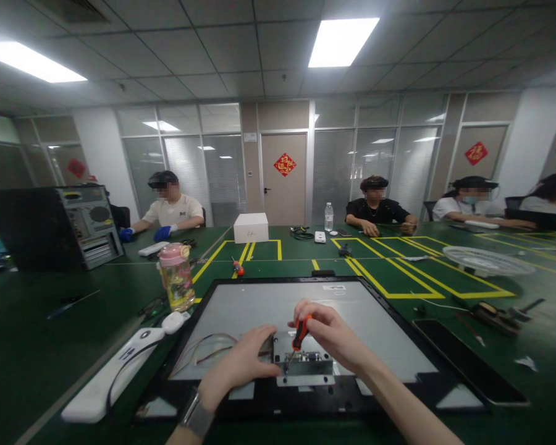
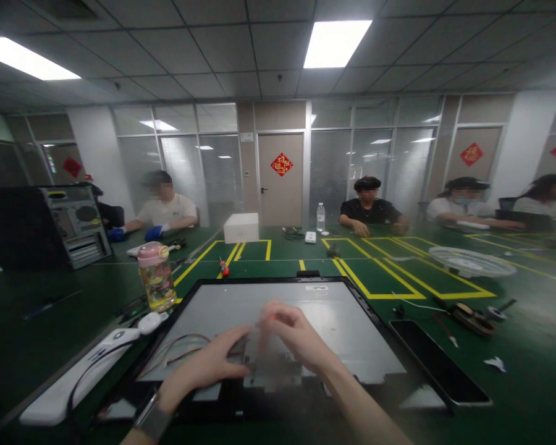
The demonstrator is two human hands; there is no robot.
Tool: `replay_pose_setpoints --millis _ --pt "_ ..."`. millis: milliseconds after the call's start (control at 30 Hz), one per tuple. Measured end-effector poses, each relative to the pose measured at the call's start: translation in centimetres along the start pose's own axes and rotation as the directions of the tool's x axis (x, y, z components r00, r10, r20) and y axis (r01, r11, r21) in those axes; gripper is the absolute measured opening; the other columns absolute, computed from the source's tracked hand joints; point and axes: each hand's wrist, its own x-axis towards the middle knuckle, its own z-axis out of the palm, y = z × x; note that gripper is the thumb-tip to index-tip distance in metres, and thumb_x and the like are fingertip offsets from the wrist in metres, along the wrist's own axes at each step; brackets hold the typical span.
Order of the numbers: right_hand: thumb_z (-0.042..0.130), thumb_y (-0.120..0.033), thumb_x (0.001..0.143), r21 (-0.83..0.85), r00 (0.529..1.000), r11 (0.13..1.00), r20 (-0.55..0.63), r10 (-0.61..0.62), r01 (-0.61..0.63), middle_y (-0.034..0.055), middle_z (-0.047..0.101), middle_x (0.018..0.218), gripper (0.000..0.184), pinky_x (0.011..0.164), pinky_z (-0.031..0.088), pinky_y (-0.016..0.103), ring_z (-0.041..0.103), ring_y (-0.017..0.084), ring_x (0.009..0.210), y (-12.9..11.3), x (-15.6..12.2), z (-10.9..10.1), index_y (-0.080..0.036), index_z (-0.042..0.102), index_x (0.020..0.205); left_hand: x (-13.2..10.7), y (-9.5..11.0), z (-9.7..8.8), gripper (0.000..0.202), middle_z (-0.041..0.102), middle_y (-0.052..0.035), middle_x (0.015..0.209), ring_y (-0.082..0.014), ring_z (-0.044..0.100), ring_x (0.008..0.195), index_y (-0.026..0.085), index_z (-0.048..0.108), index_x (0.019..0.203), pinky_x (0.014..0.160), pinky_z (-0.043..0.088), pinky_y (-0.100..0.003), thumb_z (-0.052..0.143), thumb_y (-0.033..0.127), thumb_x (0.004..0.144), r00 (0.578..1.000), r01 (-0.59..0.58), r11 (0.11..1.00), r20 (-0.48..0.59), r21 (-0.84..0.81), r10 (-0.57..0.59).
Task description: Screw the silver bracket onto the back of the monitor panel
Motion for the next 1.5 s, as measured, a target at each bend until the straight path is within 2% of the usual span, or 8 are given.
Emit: replay_pose_setpoints --millis 233,467,667,767,900,1100,1300,1500 --pt "0.068 -0.052 0.086 0.051 0.997 0.996 -0.028 0.069 -0.067 0.0074 0.071 0.096 0.036 0.092 0.048 0.043 0.065 0.023 0.098 0.1 -0.1 -0.5 -0.023 0.072 0.107 -0.1 0.0 0.0 0.083 0.042 -0.0131 0.154 -0.0306 0.038 0.141 0.017 0.045 0.144 0.118 0.026 -0.039 0.076 0.035 0.069 0.998 0.064 0.997 -0.002 0.036 -0.064" --pt "0.075 -0.045 0.08 -0.15 0.992 0.988 -0.123 -0.042 0.024 0.0042 0.066 0.097 0.024 0.083 0.052 0.036 0.064 0.02 0.089 0.4 0.0 -0.7 -0.022 0.075 0.089 -0.2 0.0 0.0 0.081 0.042 -0.0104 0.154 -0.0281 0.038 0.141 0.022 0.046 0.144 0.119 0.025 -0.04 0.074 0.036 0.069 0.997 0.078 0.996 -0.004 0.031 -0.078" --pt "0.059 -0.045 0.094 -0.184 0.998 0.983 -0.06 -0.026 0.015 0.0075 0.073 0.098 0.031 0.099 0.046 0.046 0.065 0.025 0.108 0.1 -0.1 -0.8 -0.025 0.071 0.115 -0.1 0.0 0.1 0.081 0.041 -0.0115 0.154 -0.0289 0.038 0.141 0.02 0.045 0.145 0.119 0.026 -0.04 0.073 0.035 0.07 0.997 0.072 0.997 0.003 0.034 -0.072" --pt "0.064 -0.043 0.091 -0.234 0.997 0.971 -0.053 -0.064 0.05 0.0066 0.07 0.105 0.027 0.098 0.048 0.042 0.064 0.024 0.107 -0.1 -0.2 -0.6 -0.026 0.074 0.109 0.0 -0.1 0.2 0.081 0.042 -0.0124 0.154 -0.0303 0.038 0.141 0.018 0.045 0.144 0.118 0.027 -0.04 0.074 0.035 0.07 0.998 0.066 0.997 0.004 0.044 -0.067" --pt "0.075 -0.039 0.082 -0.242 0.991 0.968 -0.1 -0.094 0.068 0.0036 0.066 0.1 0.022 0.085 0.055 0.035 0.067 0.021 0.093 -0.1 -0.1 -0.5 -0.027 0.077 0.1 -0.1 0.0 0.2 0.08 0.043 -0.0133 0.153 -0.0306 0.039 0.14 0.016 0.046 0.144 0.118 0.027 -0.038 0.073 0.035 0.071 0.998 0.061 0.996 0.001 0.065 -0.061" --pt "0.062 -0.043 0.092 -0.328 0.987 0.941 -0.105 -0.122 0.081 0.0076 0.072 0.099 0.033 0.099 0.049 0.046 0.067 0.025 0.104 -0.4 -0.2 -0.8 -0.024 0.07 0.119 -0.3 0.5 -0.1 0.079 0.041 -0.0101 0.155 -0.0283 0.037 0.142 0.021 0.045 0.144 0.119 0.025 -0.039 0.072 0.037 0.073 0.998 0.057 0.997 0.008 0.059 -0.057" --pt "0.072 -0.038 0.084 -0.337 0.982 0.937 -0.12 -0.145 0.097 0.0045 0.067 0.102 0.023 0.078 0.057 0.033 0.068 0.019 0.088 -0.2 0.0 -0.8 -0.025 0.074 0.103 -0.5 1.0 -0.4 0.079 0.043 -0.0124 0.153 -0.0287 0.04 0.14 0.017 0.046 0.144 0.118 0.027 -0.037 0.073 0.036 0.072 0.998 0.06 0.996 0.003 0.065 -0.06" --pt "0.062 -0.037 0.092 -0.405 0.976 0.911 -0.158 -0.153 0.078 0.0085 0.072 0.107 0.031 0.091 0.055 0.043 0.07 0.023 0.095 0.1 0.0 -0.9 -0.025 0.066 0.12 -0.7 1.1 -0.4 0.079 0.041 -0.0115 0.154 -0.0308 0.038 0.141 0.019 0.047 0.143 0.119 0.025 -0.04 0.074 0.037 0.072 0.997 0.072 0.996 -0.001 0.059 -0.072"
